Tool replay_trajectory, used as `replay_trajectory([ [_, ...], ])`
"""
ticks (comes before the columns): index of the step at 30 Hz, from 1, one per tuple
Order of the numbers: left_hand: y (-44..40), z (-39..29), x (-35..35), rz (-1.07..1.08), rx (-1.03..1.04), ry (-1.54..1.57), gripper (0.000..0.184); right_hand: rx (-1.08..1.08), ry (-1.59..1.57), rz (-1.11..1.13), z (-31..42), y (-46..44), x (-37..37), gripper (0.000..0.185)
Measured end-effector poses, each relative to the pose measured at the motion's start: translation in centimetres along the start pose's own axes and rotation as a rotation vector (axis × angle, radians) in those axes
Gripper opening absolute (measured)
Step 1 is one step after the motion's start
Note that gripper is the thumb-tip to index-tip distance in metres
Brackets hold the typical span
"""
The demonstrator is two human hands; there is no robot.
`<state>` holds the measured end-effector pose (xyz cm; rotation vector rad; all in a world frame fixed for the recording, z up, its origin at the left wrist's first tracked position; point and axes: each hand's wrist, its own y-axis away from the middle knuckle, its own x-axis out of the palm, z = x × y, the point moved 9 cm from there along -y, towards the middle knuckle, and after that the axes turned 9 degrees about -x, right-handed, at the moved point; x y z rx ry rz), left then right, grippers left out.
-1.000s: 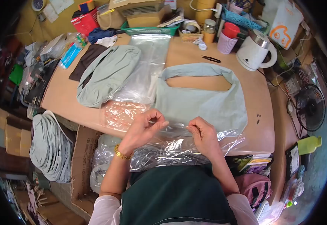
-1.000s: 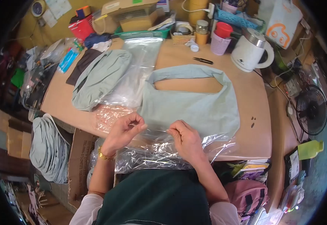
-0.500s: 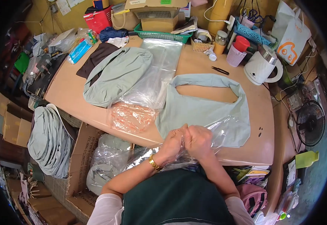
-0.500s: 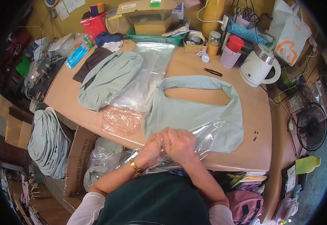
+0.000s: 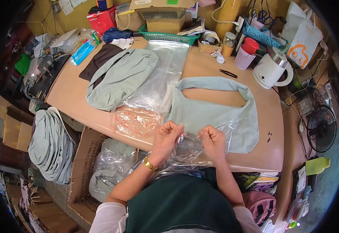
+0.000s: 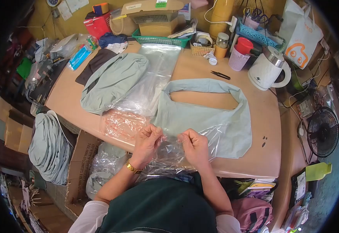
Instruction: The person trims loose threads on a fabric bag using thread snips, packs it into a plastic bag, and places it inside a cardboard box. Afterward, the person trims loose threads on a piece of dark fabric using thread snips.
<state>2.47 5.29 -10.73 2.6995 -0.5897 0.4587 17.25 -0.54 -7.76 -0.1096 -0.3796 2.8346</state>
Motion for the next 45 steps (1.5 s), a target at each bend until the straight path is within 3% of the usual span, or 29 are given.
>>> replay_trajectory([
  [3,-0.4,1.6,0.4,0.071,0.023,0.190,0.019,0.008,0.168,0.006,-0.7,0.3,-0.4,0.021],
  [5,0.1,-0.4,1.3,0.077,0.199,0.143,0.019,0.019,0.174,0.025,-0.7,0.3,-0.7,0.020],
  [7,0.5,-0.3,1.0,0.128,0.152,0.092,0.020,0.132,-0.254,0.186,-0.4,0.5,1.2,0.020],
  [8,0.7,0.1,1.2,0.178,0.103,0.040,0.020,0.128,-0.253,0.187,-0.4,0.4,1.2,0.020],
  [10,1.1,0.2,1.6,0.196,0.045,-0.028,0.020,-0.367,0.099,0.263,3.5,0.4,1.8,0.010],
  [11,1.3,0.4,2.0,0.212,-0.014,-0.095,0.020,-0.370,0.100,0.262,3.5,0.4,2.0,0.010],
  [12,1.4,-0.3,1.9,0.215,-0.010,-0.097,0.020,-0.310,-0.049,0.091,3.1,0.1,0.6,0.007],
  [13,2.0,0.0,3.4,0.413,-0.089,-0.229,0.019,-0.246,-0.198,-0.079,2.5,0.1,-0.9,0.004],
  [14,3.0,0.6,4.5,0.608,-0.168,-0.362,0.019,-0.250,-0.197,-0.079,2.7,0.5,-1.3,0.004],
  [16,2.8,-0.5,3.3,0.549,-0.149,-0.337,0.020,0.286,-0.511,0.093,-0.5,2.0,-0.2,0.006],
  [17,2.6,-0.9,2.7,0.488,-0.136,-0.309,0.022,0.283,-0.511,0.093,0.1,1.8,-0.6,0.006],
  [18,2.1,-2.3,2.0,0.393,0.056,-0.244,0.021,0.068,-0.153,0.467,2.5,1.8,1.2,0.010],
  [19,2.1,-2.2,1.6,0.397,0.054,-0.245,0.021,-0.151,0.220,0.822,3.8,3.1,3.1,0.016],
  [20,2.1,-2.4,0.9,0.422,-0.001,-0.052,0.020,-0.111,0.194,0.978,3.9,4.2,3.8,0.021],
  [21,2.0,-2.6,0.7,0.446,-0.056,0.142,0.018,-0.106,0.195,0.973,4.4,4.0,3.6,0.021],
  [23,2.6,-5.5,1.1,0.400,-0.001,0.171,0.017,-0.404,0.075,0.989,8.2,4.3,3.5,0.021],
  [25,2.5,-6.8,-0.4,0.353,-0.124,0.482,0.018,-0.411,-0.001,0.925,9.2,4.1,2.7,0.021],
  [29,2.4,-8.8,-0.1,0.274,-0.093,0.402,0.020,-0.447,-0.305,0.605,9.4,3.3,0.8,0.015],
  [31,2.2,-8.5,-1.7,0.241,-0.052,0.175,0.020,-0.449,-0.451,0.451,8.7,2.9,-1.1,0.014],
  [33,4.4,-6.8,2.3,0.775,0.009,-0.633,0.019,-0.363,-0.704,0.107,6.8,1.8,-4.8,0.013],
  [34,4.3,-5.6,1.4,0.759,-0.220,-0.707,0.016,-0.470,-0.720,0.166,7.5,1.6,-5.6,0.017],
  [35,4.1,-5.3,0.5,0.765,-0.217,-0.709,0.016,-0.475,-0.715,0.163,8.0,1.8,-7.0,0.017],
  [37,2.2,-9.1,-3.2,0.337,0.097,-0.305,0.017,0.081,-0.348,0.801,6.1,4.7,-2.4,0.020],
  [38,1.9,-10.5,-5.8,0.040,0.084,0.000,0.017,0.136,-0.082,1.129,4.8,6.3,-1.1,0.022],
  [39,2.4,-11.7,-7.4,-0.260,0.071,0.307,0.017,0.137,-0.084,1.134,3.9,7.0,-0.6,0.022],
  [41,0.3,-13.9,-12.5,-0.092,0.110,0.311,0.020,-0.215,-0.158,1.244,3.7,9.5,1.2,0.019],
  [43,0.7,-15.3,-11.1,-0.102,0.236,0.098,0.019,-0.199,-0.189,1.237,3.4,9.0,0.3,0.032],
  [44,1.4,-16.2,-9.5,-0.106,0.351,-0.117,0.020,-0.153,-0.219,0.817,3.7,5.7,-1.8,0.042],
  [45,1.7,-15.7,-6.1,0.036,0.294,-0.387,0.018,-0.101,-0.242,0.394,3.6,3.5,-4.7,0.054],
])
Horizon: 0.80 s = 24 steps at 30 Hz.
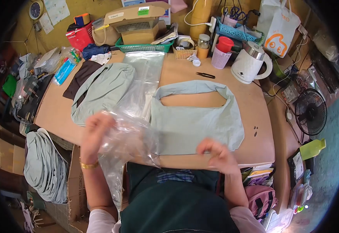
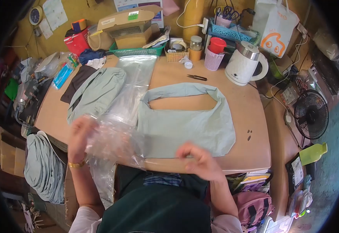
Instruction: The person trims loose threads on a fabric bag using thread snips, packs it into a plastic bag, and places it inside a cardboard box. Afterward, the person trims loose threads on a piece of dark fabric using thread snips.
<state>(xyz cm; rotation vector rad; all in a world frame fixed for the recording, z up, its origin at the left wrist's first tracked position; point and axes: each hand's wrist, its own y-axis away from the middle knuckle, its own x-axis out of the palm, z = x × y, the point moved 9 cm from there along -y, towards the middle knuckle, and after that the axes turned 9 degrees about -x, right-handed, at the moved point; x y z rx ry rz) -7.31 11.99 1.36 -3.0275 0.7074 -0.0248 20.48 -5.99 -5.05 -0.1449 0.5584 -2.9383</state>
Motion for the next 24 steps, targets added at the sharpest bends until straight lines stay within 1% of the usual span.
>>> replay_trajectory([
  [1,0.7,-0.5,3.7,0.193,-0.035,-0.242,0.016,-0.123,0.020,-0.128,1.6,-1.3,-0.2,0.063],
  [2,1.3,-1.1,6.7,0.268,0.034,-0.444,0.015,-0.249,0.046,-0.255,3.2,-3.0,0.1,0.074],
  [3,1.9,-1.5,9.7,0.341,0.107,-0.645,0.014,-0.302,0.184,-0.193,4.0,-4.6,1.9,0.078],
  [5,2.2,-2.1,12.3,0.337,0.081,-0.585,0.014,-0.359,0.324,-0.133,3.8,-6.2,5.3,0.083],
  [6,2.2,-2.2,12.8,0.333,0.053,-0.522,0.015,-0.206,0.119,-0.131,1.1,-6.4,6.8,0.075],
  [7,2.2,-2.4,12.1,0.350,0.102,-0.479,0.016,-0.052,-0.086,-0.127,-0.9,-6.4,7.7,0.067],
  [8,2.0,-2.5,11.2,0.351,0.104,-0.481,0.016,-0.055,-0.086,-0.127,-0.8,-6.5,7.3,0.067],
  [10,0.8,-2.1,7.5,0.185,-0.045,-0.310,0.018,0.317,-0.192,0.275,-3.1,-5.4,10.1,0.040],
  [11,0.5,-2.0,6.6,0.184,-0.046,-0.311,0.018,0.358,-0.225,0.308,-3.1,-4.7,10.3,0.022],
  [12,0.0,-2.5,5.2,0.111,0.034,-0.249,0.021,0.357,-0.226,0.310,-3.2,-4.4,10.0,0.022],
  [13,-0.3,-3.0,3.6,0.038,0.114,-0.187,0.024,0.157,-0.192,0.444,-1.8,-4.4,10.5,0.020],
  [14,-0.6,-2.8,2.6,0.038,0.113,-0.188,0.024,-0.044,-0.157,0.572,-0.5,-3.8,10.8,0.017],
  [15,-1.0,-2.4,0.7,-0.046,0.080,-0.097,0.027,0.157,-0.227,0.640,-2.6,-2.0,10.3,0.016],
  [16,-1.2,-1.7,-1.2,-0.132,0.044,-0.004,0.031,0.161,-0.229,0.640,-2.7,-1.5,9.6,0.016],
  [17,-1.6,-1.2,-1.8,-0.096,0.083,0.009,0.027,0.142,-0.271,0.677,-2.4,-1.0,9.4,0.015],
  [18,-1.9,-1.0,-1.6,-0.095,0.077,0.010,0.027,0.121,-0.316,0.711,-2.0,-0.5,9.2,0.015],
  [19,-1.9,-0.1,-3.4,-0.297,0.024,0.231,0.024,-0.043,-0.215,0.716,0.3,-1.0,8.8,0.020],
  [20,-1.4,1.1,-5.0,-0.499,-0.028,0.451,0.023,-0.039,-0.219,0.713,0.7,-0.9,7.8,0.020],
  [21,-1.8,0.8,-4.4,-0.327,-0.142,0.650,0.027,-0.178,-0.205,0.724,2.4,-0.7,6.5,0.019],
  [22,-1.7,1.0,-4.8,-0.328,-0.140,0.652,0.027,-0.277,-0.210,0.611,3.3,-0.4,4.2,0.017],
  [23,-1.8,1.7,-4.2,-0.231,-0.174,0.669,0.031,-0.374,-0.202,0.493,4.3,0.0,1.9,0.016],
  [24,-1.8,2.6,-3.5,-0.130,-0.209,0.682,0.035,-0.393,-0.360,0.211,4.3,0.5,-1.2,0.015],
])
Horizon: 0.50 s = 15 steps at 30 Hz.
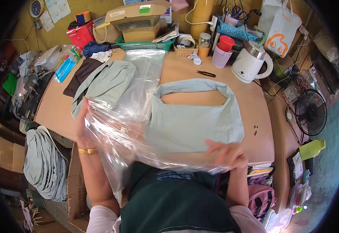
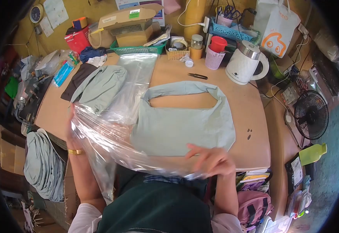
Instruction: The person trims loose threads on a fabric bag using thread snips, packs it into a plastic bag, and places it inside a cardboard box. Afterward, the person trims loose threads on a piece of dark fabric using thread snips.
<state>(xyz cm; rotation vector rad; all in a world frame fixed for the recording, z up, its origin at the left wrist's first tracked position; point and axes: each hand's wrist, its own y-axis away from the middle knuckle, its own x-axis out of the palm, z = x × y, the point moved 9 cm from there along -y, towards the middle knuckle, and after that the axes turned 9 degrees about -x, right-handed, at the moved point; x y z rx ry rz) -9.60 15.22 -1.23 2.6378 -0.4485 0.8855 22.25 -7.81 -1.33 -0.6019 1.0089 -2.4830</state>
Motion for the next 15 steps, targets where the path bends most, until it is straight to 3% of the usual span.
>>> replay_trajectory([
  [1,-0.1,2.9,0.0,0.199,-0.147,0.063,0.039,-0.114,-0.067,-0.279,1.5,1.5,-2.7,0.017],
  [2,0.5,4.7,0.0,0.184,-0.062,-0.212,0.038,-0.215,-0.273,-0.619,2.1,3.5,-5.4,0.020],
  [4,4.1,7.7,7.6,1.031,-0.133,-1.224,0.036,-0.128,-0.398,-0.633,1.4,3.2,-7.2,0.020],
  [5,3.6,8.5,6.6,1.037,-0.135,-1.221,0.036,-0.087,-0.461,-0.635,1.0,3.0,-7.0,0.020],
  [6,0.3,7.4,3.9,0.687,-0.097,-0.884,0.033,-0.045,-0.524,-0.639,0.6,2.8,-6.8,0.020],
  [7,-1.6,5.8,1.2,0.337,-0.059,-0.543,0.032,0.237,0.178,-0.329,-0.3,1.7,-4.3,0.017],
  [8,-1.7,6.1,1.1,0.333,-0.058,-0.541,0.032,0.382,0.521,-0.169,-1.1,1.5,-3.3,0.015],
  [9,-1.7,6.0,1.8,0.319,-0.095,-0.208,0.031,0.499,0.859,0.033,-1.9,1.4,-2.2,0.014],
  [10,-1.9,5.8,1.9,0.300,-0.129,0.123,0.030,0.567,0.709,0.111,-3.0,1.7,-1.0,0.023],
  [11,-0.3,7.2,4.8,0.712,-0.423,0.354,0.023,0.631,0.557,0.187,-4.0,2.3,0.3,0.033],
  [12,0.2,7.1,4.7,0.704,-0.422,0.355,0.023,0.525,0.722,-0.240,-2.1,4.4,-4.6,0.035],
  [13,2.1,8.3,5.9,0.863,-0.408,-0.226,0.022,0.397,0.867,-0.671,0.5,7.8,-8.9,0.039],
  [14,3.6,10.1,6.0,0.979,-0.376,-0.816,0.021,0.402,0.862,-0.671,0.5,7.5,-9.1,0.039],
  [15,4.2,11.8,5.3,0.950,-0.567,-1.014,0.021,0.231,0.397,-0.909,0.6,7.5,-10.0,0.028],
])
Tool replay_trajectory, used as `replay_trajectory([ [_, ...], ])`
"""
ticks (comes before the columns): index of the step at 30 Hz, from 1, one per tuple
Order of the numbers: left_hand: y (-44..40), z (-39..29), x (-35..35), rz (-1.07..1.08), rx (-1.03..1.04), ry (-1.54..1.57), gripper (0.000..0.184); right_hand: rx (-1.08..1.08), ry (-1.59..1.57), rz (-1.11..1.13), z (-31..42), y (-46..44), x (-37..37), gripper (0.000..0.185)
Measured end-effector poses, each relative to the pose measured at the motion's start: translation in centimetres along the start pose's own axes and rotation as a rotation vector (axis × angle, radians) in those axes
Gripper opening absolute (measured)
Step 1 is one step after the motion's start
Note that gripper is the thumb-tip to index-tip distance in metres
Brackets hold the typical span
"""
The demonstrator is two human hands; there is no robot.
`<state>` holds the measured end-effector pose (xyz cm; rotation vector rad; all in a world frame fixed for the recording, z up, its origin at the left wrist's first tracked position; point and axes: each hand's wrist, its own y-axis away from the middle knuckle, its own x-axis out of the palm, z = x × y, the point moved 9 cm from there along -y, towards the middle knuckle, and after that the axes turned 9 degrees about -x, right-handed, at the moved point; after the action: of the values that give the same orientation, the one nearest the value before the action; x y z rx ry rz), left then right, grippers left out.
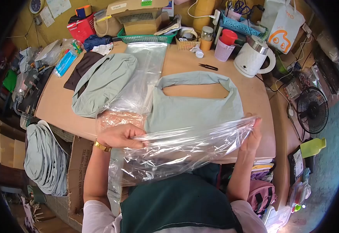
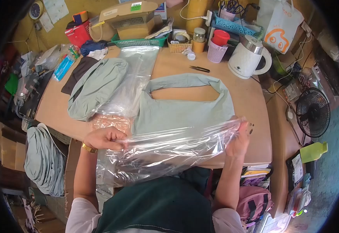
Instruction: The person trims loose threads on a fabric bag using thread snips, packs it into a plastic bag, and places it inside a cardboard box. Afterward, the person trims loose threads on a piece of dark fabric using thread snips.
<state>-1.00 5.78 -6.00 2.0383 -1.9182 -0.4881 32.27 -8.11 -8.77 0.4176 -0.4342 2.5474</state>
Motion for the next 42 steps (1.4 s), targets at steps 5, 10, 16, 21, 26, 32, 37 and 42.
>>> replay_trajectory([
  [5,4.5,1.5,-8.3,-0.696,0.627,1.037,0.027,0.415,0.332,1.353,-1.4,6.9,9.9,0.023],
  [10,0.4,0.3,-2.6,-0.303,0.194,0.244,0.025,0.082,-0.773,0.075,-0.4,0.0,2.1,0.025],
  [16,2.7,-1.0,-5.8,-0.189,0.616,0.973,0.022,0.182,0.341,0.978,-3.2,3.3,5.9,0.026],
  [21,0.4,0.0,1.4,0.071,0.040,-0.032,0.009,-0.004,-0.419,-0.231,-0.4,0.7,0.0,0.029],
  [26,2.3,0.2,-6.3,-0.369,0.569,0.936,0.015,0.313,0.529,1.254,-3.1,6.0,9.1,0.025],
  [32,0.0,0.6,-0.2,-0.196,-0.043,-0.175,0.028,0.169,-0.769,-0.002,-0.4,0.8,2.8,0.022],
  [37,4.4,0.8,-7.7,-0.632,0.622,1.056,0.017,0.098,0.250,1.134,-1.2,5.1,9.9,0.027],
  [42,2.1,-2.0,-2.1,-0.288,0.425,0.253,0.029,0.069,-0.772,-0.146,-0.3,0.7,2.7,0.026],
])
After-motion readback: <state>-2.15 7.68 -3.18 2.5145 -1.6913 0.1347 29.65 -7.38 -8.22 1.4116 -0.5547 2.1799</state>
